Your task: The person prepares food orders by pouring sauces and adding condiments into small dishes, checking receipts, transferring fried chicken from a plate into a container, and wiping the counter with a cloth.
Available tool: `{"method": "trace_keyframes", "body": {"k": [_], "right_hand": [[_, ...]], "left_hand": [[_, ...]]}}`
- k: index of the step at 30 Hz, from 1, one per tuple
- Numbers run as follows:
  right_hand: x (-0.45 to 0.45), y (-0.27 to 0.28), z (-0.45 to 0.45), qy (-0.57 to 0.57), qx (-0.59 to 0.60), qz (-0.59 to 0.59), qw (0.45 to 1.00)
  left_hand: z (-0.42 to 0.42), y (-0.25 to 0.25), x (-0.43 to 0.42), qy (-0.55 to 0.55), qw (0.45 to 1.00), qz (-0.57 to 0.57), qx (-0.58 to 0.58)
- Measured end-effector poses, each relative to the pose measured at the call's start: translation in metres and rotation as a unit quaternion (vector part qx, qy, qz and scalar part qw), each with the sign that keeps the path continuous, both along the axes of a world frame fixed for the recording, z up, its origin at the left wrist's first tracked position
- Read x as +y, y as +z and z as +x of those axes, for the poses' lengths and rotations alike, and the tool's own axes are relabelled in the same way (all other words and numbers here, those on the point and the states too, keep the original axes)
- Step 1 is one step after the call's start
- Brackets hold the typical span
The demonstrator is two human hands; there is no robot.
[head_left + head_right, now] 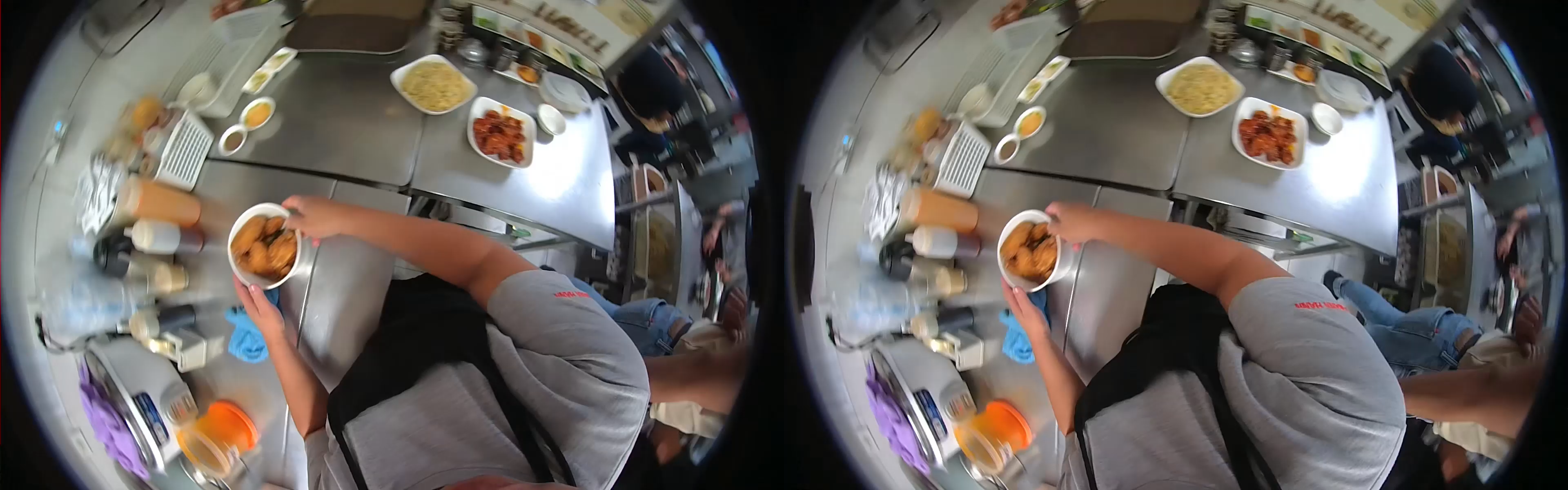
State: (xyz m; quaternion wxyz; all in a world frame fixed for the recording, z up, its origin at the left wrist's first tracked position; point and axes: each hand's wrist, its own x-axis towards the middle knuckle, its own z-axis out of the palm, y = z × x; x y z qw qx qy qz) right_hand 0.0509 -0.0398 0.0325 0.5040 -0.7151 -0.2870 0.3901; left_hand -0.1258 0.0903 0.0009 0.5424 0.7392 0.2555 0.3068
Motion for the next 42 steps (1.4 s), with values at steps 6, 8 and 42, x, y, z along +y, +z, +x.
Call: {"method": "trace_keyframes", "body": {"k": [6, 8, 42], "right_hand": [[-0.100, -0.006, -0.015, 0.091, 0.049, -0.008, 0.995], [-0.157, 0.021, -0.010, 0.109, 0.079, -0.036, 0.990], [-0.510, 0.059, 0.232, -0.301, -0.345, -0.046, 0.888]], "left_hand": [[0.024, -0.020, 0.011, 0.046, 0.994, -0.104, -0.004], [0.026, -0.009, 0.009, 0.033, 0.995, -0.089, 0.007], [-0.032, -0.001, -0.037, 0.398, 0.831, 0.262, 0.288]]}}
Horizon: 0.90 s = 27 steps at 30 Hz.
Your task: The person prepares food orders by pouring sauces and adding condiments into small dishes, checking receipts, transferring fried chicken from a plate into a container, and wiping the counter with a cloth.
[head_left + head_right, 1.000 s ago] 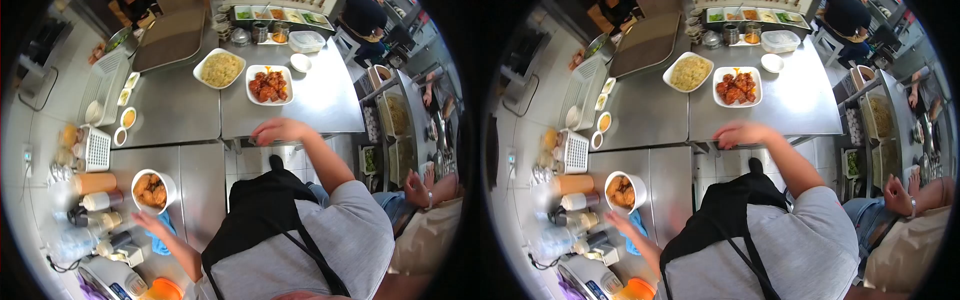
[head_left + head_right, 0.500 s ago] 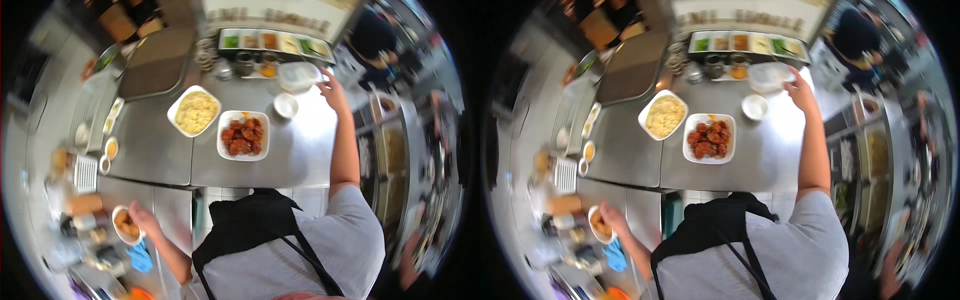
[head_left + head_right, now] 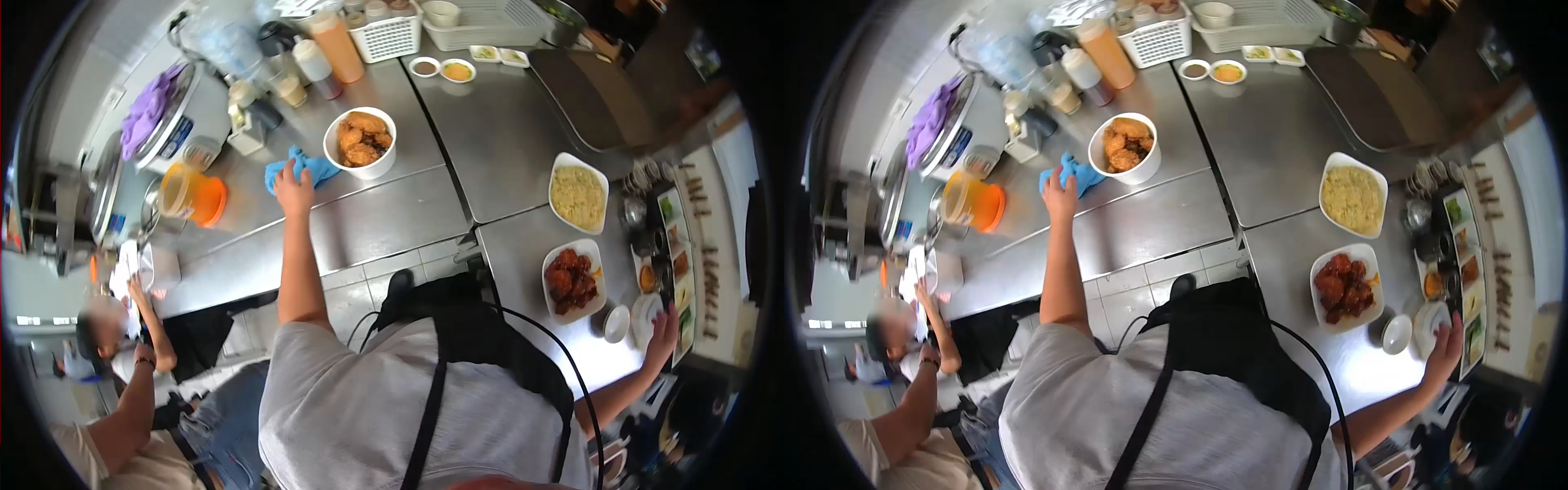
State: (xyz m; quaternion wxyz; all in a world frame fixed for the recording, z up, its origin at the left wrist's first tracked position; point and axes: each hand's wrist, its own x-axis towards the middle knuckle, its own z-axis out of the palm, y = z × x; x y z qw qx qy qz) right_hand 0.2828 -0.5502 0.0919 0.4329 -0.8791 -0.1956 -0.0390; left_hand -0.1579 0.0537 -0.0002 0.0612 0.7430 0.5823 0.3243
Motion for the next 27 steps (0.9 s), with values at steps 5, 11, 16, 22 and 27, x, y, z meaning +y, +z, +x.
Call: {"method": "trace_keyframes", "body": {"k": [5, 11, 16, 22, 27], "right_hand": [[0.076, 0.018, -0.048, 0.020, 0.036, 0.009, 0.999], [0.179, -0.018, -0.130, 0.198, 0.174, 0.047, 0.964], [0.227, -0.047, -0.202, 0.311, 0.126, -0.102, 0.936], [0.161, -0.020, -0.195, 0.334, 0.307, -0.101, 0.885], [0.037, 0.027, -0.179, 0.356, 0.213, 0.045, 0.909]], "left_hand": [[0.016, -0.019, -0.013, -0.019, 0.970, -0.034, 0.239], [0.058, -0.009, -0.118, -0.282, 0.947, -0.058, 0.147], [0.125, -0.007, -0.153, -0.533, 0.769, -0.326, 0.133], [0.182, 0.058, -0.248, -0.599, 0.414, -0.683, -0.058], [0.224, 0.034, -0.287, -0.596, 0.581, -0.548, -0.080]]}}
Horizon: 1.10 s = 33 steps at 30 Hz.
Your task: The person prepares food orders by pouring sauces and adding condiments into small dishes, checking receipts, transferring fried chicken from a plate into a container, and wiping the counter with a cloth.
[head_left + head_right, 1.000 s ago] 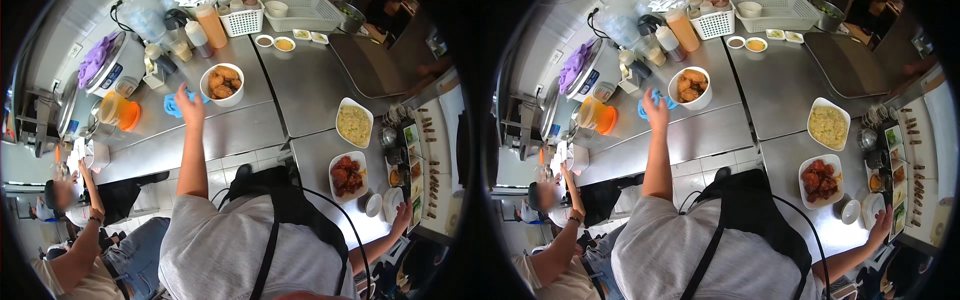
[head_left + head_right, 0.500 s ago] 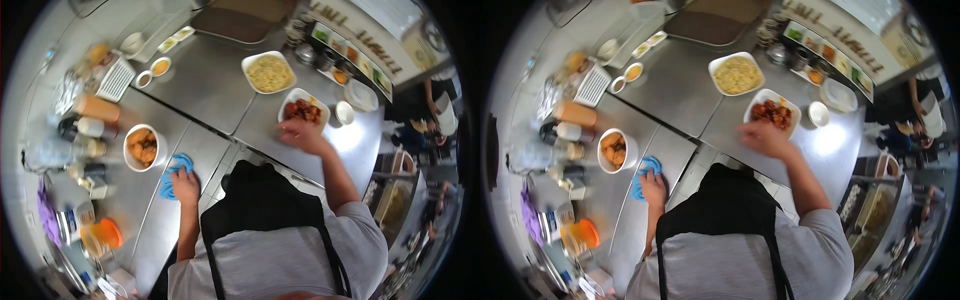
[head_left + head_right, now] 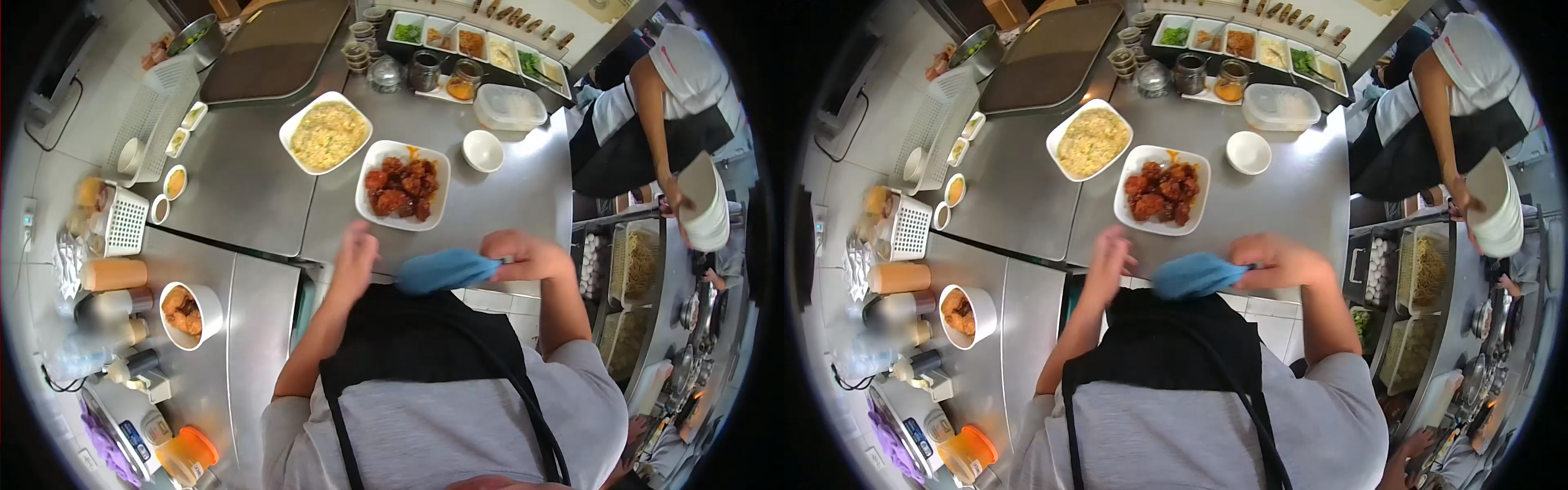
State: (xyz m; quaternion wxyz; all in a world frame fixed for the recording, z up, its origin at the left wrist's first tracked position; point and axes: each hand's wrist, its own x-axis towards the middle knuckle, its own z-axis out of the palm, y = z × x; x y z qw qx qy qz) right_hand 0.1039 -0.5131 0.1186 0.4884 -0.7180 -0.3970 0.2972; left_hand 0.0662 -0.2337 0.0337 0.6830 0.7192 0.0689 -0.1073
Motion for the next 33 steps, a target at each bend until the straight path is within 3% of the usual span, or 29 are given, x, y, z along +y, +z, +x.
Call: {"method": "trace_keyframes", "body": {"k": [1, 2, 3, 5, 8, 11, 13, 15, 19, 22, 23, 26, 27, 30, 33], "right_hand": [[-0.017, 0.003, 0.001, -0.031, 0.002, 0.041, 0.999], [-0.028, 0.004, 0.002, -0.061, 0.005, 0.081, 0.995], [-0.033, 0.001, 0.001, -0.157, 0.094, 0.104, 0.978], [-0.039, -0.012, 0.002, -0.337, 0.269, 0.142, 0.891], [-0.021, -0.044, 0.025, -0.452, 0.354, 0.176, 0.799], [0.001, -0.072, 0.040, -0.481, 0.254, 0.077, 0.835], [0.010, -0.066, 0.047, -0.437, 0.019, -0.085, 0.895], [0.023, -0.045, 0.055, -0.386, -0.174, -0.193, 0.885], [0.038, -0.006, 0.074, -0.336, -0.200, -0.175, 0.904], [0.062, -0.046, 0.095, -0.339, 0.047, 0.131, 0.930], [0.073, -0.061, 0.101, -0.324, 0.130, 0.149, 0.925], [0.105, -0.098, 0.109, -0.342, 0.065, 0.013, 0.937], [0.114, -0.090, 0.103, -0.347, -0.059, -0.065, 0.934], [0.116, -0.088, 0.103, -0.337, -0.236, -0.146, 0.900], [0.110, -0.085, 0.099, -0.232, -0.272, -0.280, 0.891]], "left_hand": [[0.014, -0.014, 0.002, 0.091, 0.994, 0.044, -0.031], [0.032, -0.027, 0.007, 0.154, 0.986, 0.061, 0.015], [0.043, -0.026, 0.013, 0.118, 0.990, 0.061, 0.040], [0.058, -0.032, 0.010, 0.059, 0.994, 0.064, 0.070], [0.067, -0.051, 0.002, 0.019, 0.995, 0.078, 0.067], [0.063, -0.055, 0.006, 0.052, 0.992, 0.102, 0.047], [0.059, -0.051, 0.014, 0.091, 0.989, 0.107, 0.046], [0.053, -0.032, 0.033, 0.059, 0.983, 0.166, 0.046], [0.042, -0.014, 0.069, 0.045, 0.972, 0.228, 0.043], [0.037, -0.002, 0.086, 0.047, 0.963, 0.262, 0.049], [0.036, 0.004, 0.091, 0.044, 0.958, 0.280, 0.046], [0.032, 0.002, 0.106, 0.042, 0.954, 0.294, 0.050], [0.031, 0.000, 0.112, 0.042, 0.954, 0.292, 0.053], [0.024, 0.002, 0.126, 0.065, 0.960, 0.265, 0.057], [0.018, 0.002, 0.142, 0.083, 0.964, 0.240, 0.075]]}}
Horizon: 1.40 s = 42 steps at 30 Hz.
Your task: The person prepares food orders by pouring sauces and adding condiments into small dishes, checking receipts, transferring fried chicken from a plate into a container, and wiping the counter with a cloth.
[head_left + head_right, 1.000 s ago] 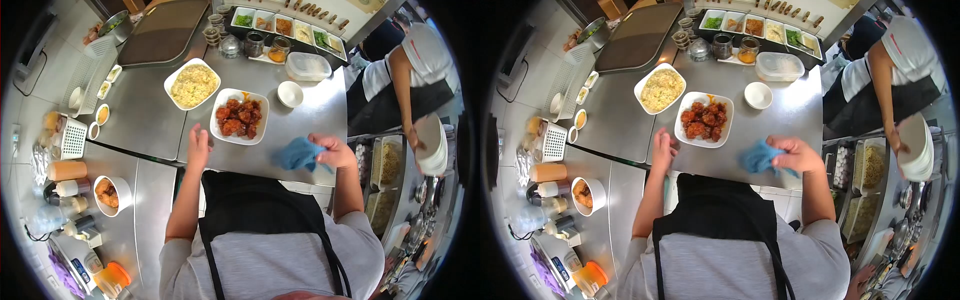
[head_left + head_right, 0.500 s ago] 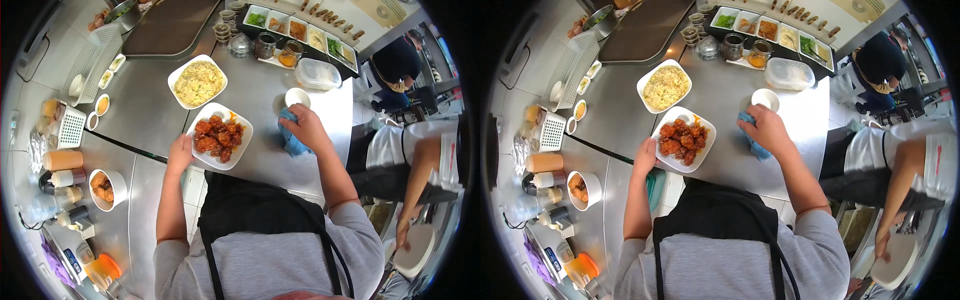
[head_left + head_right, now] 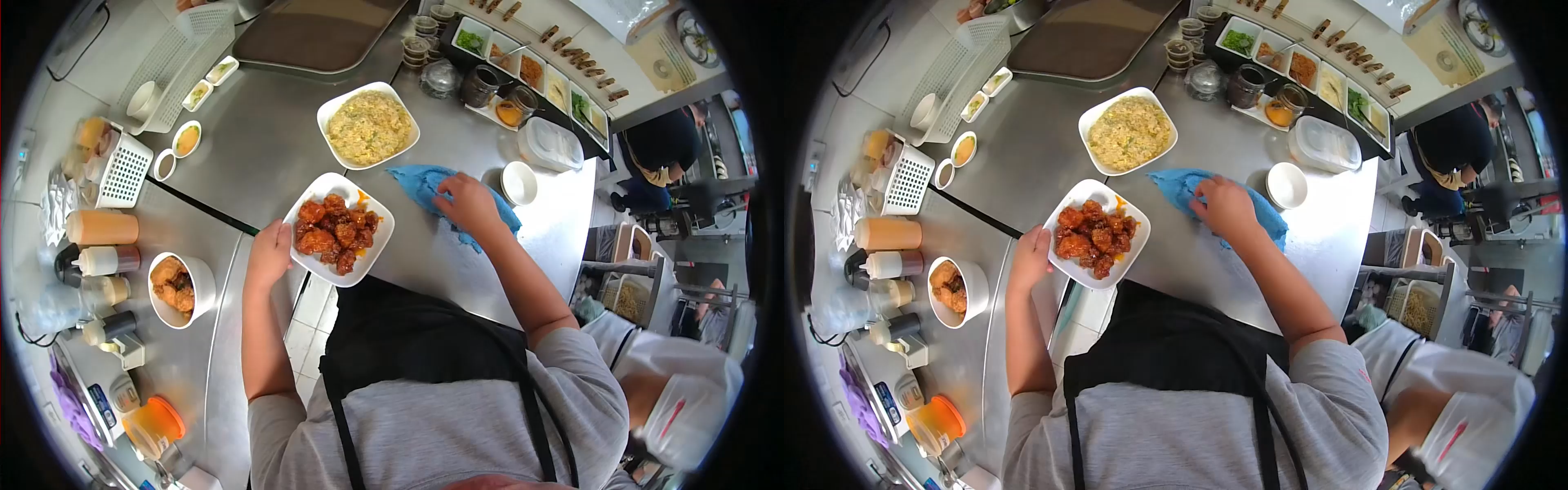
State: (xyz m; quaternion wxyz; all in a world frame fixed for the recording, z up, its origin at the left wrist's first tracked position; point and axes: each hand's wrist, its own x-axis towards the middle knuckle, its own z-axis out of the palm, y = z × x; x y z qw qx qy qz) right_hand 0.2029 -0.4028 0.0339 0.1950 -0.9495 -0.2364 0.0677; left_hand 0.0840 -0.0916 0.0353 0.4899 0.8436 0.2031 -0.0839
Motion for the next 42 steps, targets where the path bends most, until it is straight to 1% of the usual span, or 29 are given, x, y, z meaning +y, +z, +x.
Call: {"method": "trace_keyframes", "body": {"k": [3, 6, 9, 10, 11, 13, 14, 16, 17, 18, 19, 20, 21, 23, 25, 26, 27, 28, 29, 30, 31, 34, 37, 39, 42], "right_hand": [[-0.003, -0.015, -0.009, -0.021, -0.016, -0.084, 0.996], [-0.008, -0.016, -0.006, -0.062, 0.052, -0.066, 0.994], [-0.021, -0.019, -0.003, -0.058, 0.040, -0.066, 0.995], [-0.024, -0.018, -0.001, -0.066, 0.062, -0.094, 0.991], [-0.027, -0.014, 0.000, -0.081, 0.103, -0.087, 0.988], [-0.027, 0.013, 0.001, -0.111, 0.184, -0.072, 0.974], [-0.031, 0.026, 0.003, -0.121, 0.236, 0.006, 0.964], [-0.044, 0.021, 0.009, -0.054, 0.217, 0.185, 0.957], [-0.046, 0.018, 0.012, -0.020, 0.206, 0.272, 0.940], [-0.038, 0.022, 0.011, 0.000, 0.235, 0.343, 0.909], [-0.025, 0.022, 0.009, -0.048, 0.322, 0.444, 0.835], [-0.008, 0.022, 0.005, -0.096, 0.400, 0.533, 0.739], [0.008, 0.021, 0.002, -0.141, 0.469, 0.608, 0.625], [0.032, 0.000, 0.003, -0.194, 0.514, 0.576, 0.605], [0.062, -0.012, 0.000, -0.187, 0.498, 0.534, 0.657], [0.071, -0.018, 0.000, -0.146, 0.437, 0.461, 0.758], [0.080, -0.023, 0.002, -0.101, 0.368, 0.379, 0.843], [0.089, -0.025, 0.002, -0.052, 0.291, 0.289, 0.911], [0.096, -0.025, 0.002, 0.018, 0.179, 0.255, 0.950], [0.106, -0.018, 0.001, 0.089, 0.063, 0.216, 0.970], [0.111, -0.014, 0.001, 0.157, -0.054, 0.174, 0.971], [0.118, -0.019, 0.008, 0.249, -0.165, 0.071, 0.952], [0.119, -0.018, 0.009, 0.302, -0.200, -0.009, 0.932], [0.119, -0.015, 0.009, 0.317, -0.195, -0.021, 0.928], [0.116, -0.012, 0.009, 0.327, -0.164, -0.020, 0.931]], "left_hand": [[-0.002, -0.002, 0.011, -0.002, 1.000, 0.004, -0.001], [-0.002, -0.002, 0.016, -0.012, 1.000, 0.006, -0.008], [0.000, -0.002, 0.018, -0.002, 1.000, -0.016, -0.009], [0.001, -0.002, 0.019, -0.003, 1.000, -0.019, -0.006], [0.002, -0.002, 0.021, -0.004, 1.000, -0.022, -0.003], [0.005, -0.001, 0.025, -0.015, 1.000, -0.017, 0.001], [0.006, 0.000, 0.027, -0.025, 1.000, -0.009, 0.000], [0.008, 0.001, 0.032, -0.038, 0.999, 0.006, 0.001], [0.010, 0.001, 0.034, -0.043, 0.999, 0.013, 0.001], [0.012, 0.002, 0.037, -0.050, 0.999, 0.020, 0.001], [0.014, 0.002, 0.039, -0.055, 0.998, 0.022, 0.005], [0.016, 0.002, 0.040, -0.059, 0.998, 0.024, 0.008], [0.018, 0.003, 0.041, -0.064, 0.998, 0.026, 0.012], [0.020, 0.007, 0.042, -0.078, 0.997, 0.022, 0.016], [0.023, 0.008, 0.045, -0.090, 0.995, 0.021, 0.022], [0.025, 0.008, 0.046, -0.096, 0.995, 0.022, 0.026], [0.026, 0.007, 0.047, -0.102, 0.994, 0.024, 0.030], [0.028, 0.007, 0.049, -0.109, 0.993, 0.031, 0.031], [0.030, 0.008, 0.049, -0.115, 0.992, 0.040, 0.032], [0.031, 0.008, 0.050, -0.121, 0.991, 0.048, 0.033], [0.033, 0.011, 0.050, -0.128, 0.990, 0.051, 0.040], [0.039, 0.014, 0.051, -0.151, 0.985, 0.066, 0.044], [0.041, 0.009, 0.053, -0.166, 0.982, 0.090, 0.018], [0.041, 0.004, 0.053, -0.164, 0.981, 0.100, -0.008], [0.041, 0.010, 0.051, -0.135, 0.989, 0.028, 0.046]]}}
